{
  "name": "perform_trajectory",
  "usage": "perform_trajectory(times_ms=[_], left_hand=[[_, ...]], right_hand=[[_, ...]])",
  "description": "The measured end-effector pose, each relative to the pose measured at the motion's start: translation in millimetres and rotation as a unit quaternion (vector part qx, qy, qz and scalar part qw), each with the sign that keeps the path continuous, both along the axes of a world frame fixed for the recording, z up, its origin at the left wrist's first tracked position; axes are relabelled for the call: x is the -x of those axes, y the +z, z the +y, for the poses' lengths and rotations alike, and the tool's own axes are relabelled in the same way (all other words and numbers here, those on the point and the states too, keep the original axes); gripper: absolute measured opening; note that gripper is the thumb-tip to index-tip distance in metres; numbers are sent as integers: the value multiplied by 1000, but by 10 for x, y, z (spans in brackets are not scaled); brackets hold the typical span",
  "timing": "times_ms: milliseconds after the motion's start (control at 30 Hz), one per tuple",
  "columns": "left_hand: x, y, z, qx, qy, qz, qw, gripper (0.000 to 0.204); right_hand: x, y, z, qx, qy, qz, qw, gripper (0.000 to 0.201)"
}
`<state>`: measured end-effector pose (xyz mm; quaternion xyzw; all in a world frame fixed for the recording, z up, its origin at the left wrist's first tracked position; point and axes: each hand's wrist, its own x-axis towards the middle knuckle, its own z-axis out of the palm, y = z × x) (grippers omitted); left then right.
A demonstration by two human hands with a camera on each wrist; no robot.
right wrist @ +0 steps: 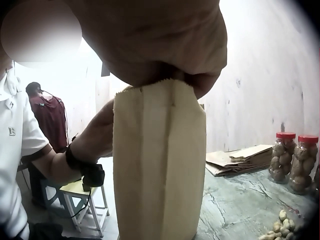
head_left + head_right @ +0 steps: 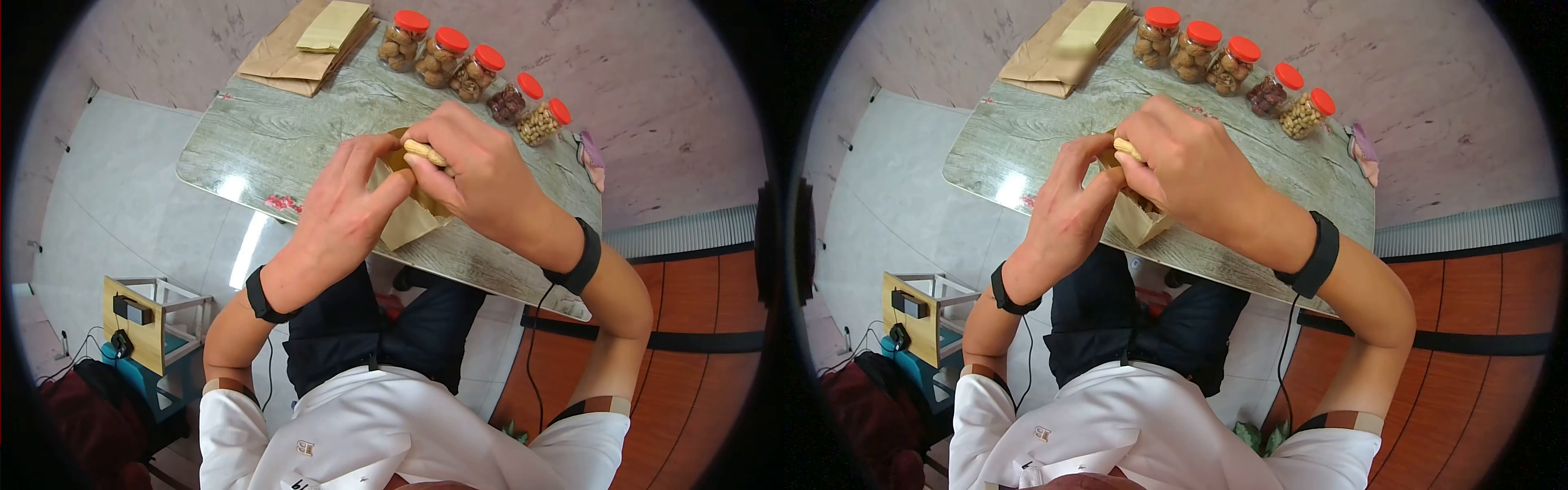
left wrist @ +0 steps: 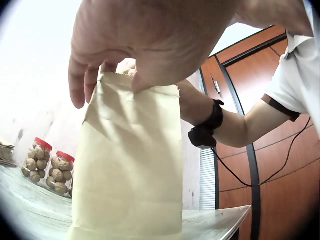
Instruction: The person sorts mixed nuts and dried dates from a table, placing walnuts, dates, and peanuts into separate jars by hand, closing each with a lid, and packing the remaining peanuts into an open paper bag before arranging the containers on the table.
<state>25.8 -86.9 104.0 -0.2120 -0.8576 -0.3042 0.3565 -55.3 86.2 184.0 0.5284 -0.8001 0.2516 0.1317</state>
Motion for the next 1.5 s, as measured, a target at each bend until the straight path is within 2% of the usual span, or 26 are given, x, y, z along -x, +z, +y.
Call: perform_trajectory(times_ms=[100, 167, 300, 367, 467, 500, 567, 733, 800, 833, 900, 933, 1000, 1233, 1300, 1333, 1400, 1433, 1500], left_hand=[[-1, -9, 3, -8, -10, -9, 1000, 24], [-4, -2, 11, -11, -16, -12, 1000, 24], [-16, 12, 13, -13, -23, -17, 1000, 28], [-12, 5, 10, -17, -30, -24, 999, 30], [-14, 6, -9, -14, -39, -18, 999, 32], [-14, 0, -18, -13, -40, -18, 999, 34], [-17, -10, -21, -9, -47, -19, 999, 36], [-10, -30, -35, -6, -59, -6, 998, 39], [2, -70, -29, -22, -66, 3, 998, 36], [15, -86, -26, -40, -70, 13, 997, 34], [23, -108, -34, -36, -73, 19, 997, 35], [18, -119, -44, -37, -71, 22, 997, 35], [10, -145, -66, -32, -74, 20, 997, 36], [35, -177, -64, -9, -57, 17, 998, 38], [42, -182, -75, -6, -63, 18, 998, 38], [43, -185, -80, -8, -64, 18, 998, 38], [42, -176, -91, -7, -64, 17, 998, 38], [39, -174, -98, -7, -63, 19, 998, 38], [50, -184, -102, -8, -66, 21, 998, 38]], right_hand=[[-6, 29, 29, -25, -4, 1, 1000, 16], [28, 52, 52, -92, -18, -1, 996, 13], [51, 77, 56, -104, -12, -14, 994, 12], [37, 205, 27, -125, -22, -101, 987, 16], [93, 357, 71, -160, -16, -127, 979, 21], [136, 348, 98, -159, -20, -128, 979, 21], [244, 290, 165, -36, -64, -263, 962, 22], [628, -15, 515, 28, -132, -162, 977, 24], [818, -218, 719, -89, -212, -102, 968, 46], [875, -453, 834, -85, -217, -101, 967, 46], [995, -1062, 1043, -147, -241, 9, 959, 85], [1005, -1304, 1113, -142, -245, 8, 959, 85], [960, -1591, 1172, -216, -215, -39, 952, 109], [1123, -1696, 809, -116, -186, -86, 972, 104], [1198, -1747, 730, -114, -168, -55, 978, 90], [1242, -1754, 724, -113, -168, -56, 978, 90], [1308, -1772, 702, -126, -158, -25, 979, 68], [1321, -1784, 697, -126, -157, -27, 979, 68], [1334, -1771, 696, -95, -160, -24, 982, 43]])
